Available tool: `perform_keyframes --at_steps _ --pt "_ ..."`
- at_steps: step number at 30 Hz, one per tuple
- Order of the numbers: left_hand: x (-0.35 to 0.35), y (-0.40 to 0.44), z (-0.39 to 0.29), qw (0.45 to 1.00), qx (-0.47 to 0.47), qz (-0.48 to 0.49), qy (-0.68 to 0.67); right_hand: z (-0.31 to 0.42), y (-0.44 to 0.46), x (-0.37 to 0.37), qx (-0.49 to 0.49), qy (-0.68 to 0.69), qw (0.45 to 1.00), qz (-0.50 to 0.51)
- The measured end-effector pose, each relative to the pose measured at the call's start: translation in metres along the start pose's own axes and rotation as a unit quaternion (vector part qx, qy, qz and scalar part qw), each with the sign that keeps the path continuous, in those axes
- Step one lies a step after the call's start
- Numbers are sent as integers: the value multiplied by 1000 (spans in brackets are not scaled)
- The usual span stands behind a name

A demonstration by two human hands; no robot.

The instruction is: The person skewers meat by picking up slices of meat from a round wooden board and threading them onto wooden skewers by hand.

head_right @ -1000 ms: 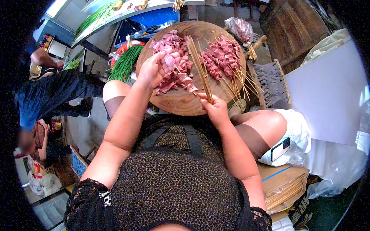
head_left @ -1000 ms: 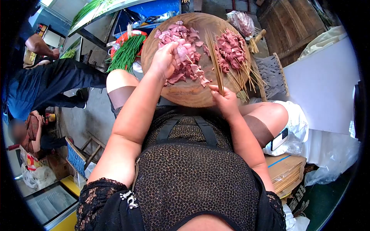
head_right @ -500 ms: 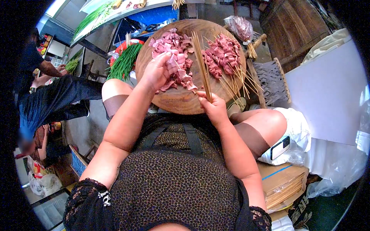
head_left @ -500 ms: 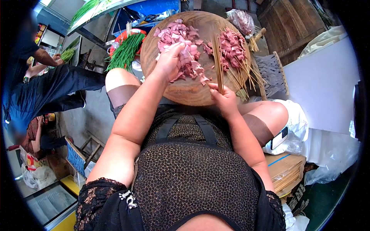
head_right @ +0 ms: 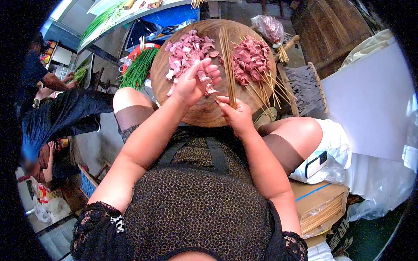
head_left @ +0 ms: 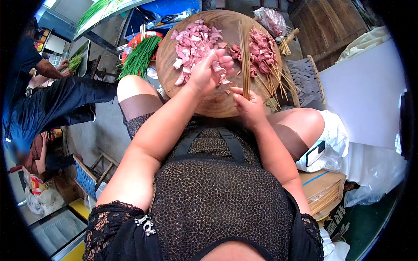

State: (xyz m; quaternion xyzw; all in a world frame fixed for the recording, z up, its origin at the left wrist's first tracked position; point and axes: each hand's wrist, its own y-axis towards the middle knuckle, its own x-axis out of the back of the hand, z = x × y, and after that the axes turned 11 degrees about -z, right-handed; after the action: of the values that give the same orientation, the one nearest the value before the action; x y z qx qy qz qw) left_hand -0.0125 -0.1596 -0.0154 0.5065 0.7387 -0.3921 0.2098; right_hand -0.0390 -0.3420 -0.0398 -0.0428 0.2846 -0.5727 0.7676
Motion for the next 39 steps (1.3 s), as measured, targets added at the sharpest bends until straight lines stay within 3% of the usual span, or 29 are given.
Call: perform_keyframes --at_steps 1,3,10,16,18,21,23,25,27,29,30,31,33,34,36,37,39 --pt "-1 1 3 999 13 23 -28 -1 0 -1 -8 6 1000 5" --pt "-15 -4 13 996 1 -85 -15 -4 0 -4 -5 8 1000 -5" --pt "-28 -3 27 990 3 -143 -17 -6 -1 -6 -20 -32 998 -41" --pt "-21 -5 22 995 -7 -87 45 -10 2 -11 10 1 998 -65" --pt "-7 3 4 981 -88 -34 172 2 0 -8 10 -5 997 -72" --pt "28 17 -46 897 -261 -47 352 6 1 4 20 11 997 -77" --pt "60 23 -78 864 -295 -127 387 15 -4 5 13 1 996 -85" --pt "81 24 -97 816 -268 -186 477 14 -3 5 14 12 997 -80" --pt "90 24 -99 799 -278 -171 506 14 -2 4 19 17 997 -74" --pt "81 12 -96 627 -296 -85 716 6 1 5 17 12 997 -77" --pt "85 12 -90 567 -326 -75 753 5 2 4 14 6 997 -80" --pt "85 11 -87 527 -361 -43 768 5 1 4 16 6 997 -82" --pt "90 18 -83 505 -391 -47 768 6 -3 3 -3 5 998 -67" --pt "91 20 -82 506 -392 -45 767 8 -5 2 -9 -9 997 -70" --pt "91 17 -80 662 -339 -94 662 8 -5 6 -14 4 998 -57" --pt "79 9 -80 757 -257 -142 584 7 -6 7 -21 17 999 -40" --pt "82 14 -88 887 -146 -146 413 9 -7 5 -23 -3 999 -32"
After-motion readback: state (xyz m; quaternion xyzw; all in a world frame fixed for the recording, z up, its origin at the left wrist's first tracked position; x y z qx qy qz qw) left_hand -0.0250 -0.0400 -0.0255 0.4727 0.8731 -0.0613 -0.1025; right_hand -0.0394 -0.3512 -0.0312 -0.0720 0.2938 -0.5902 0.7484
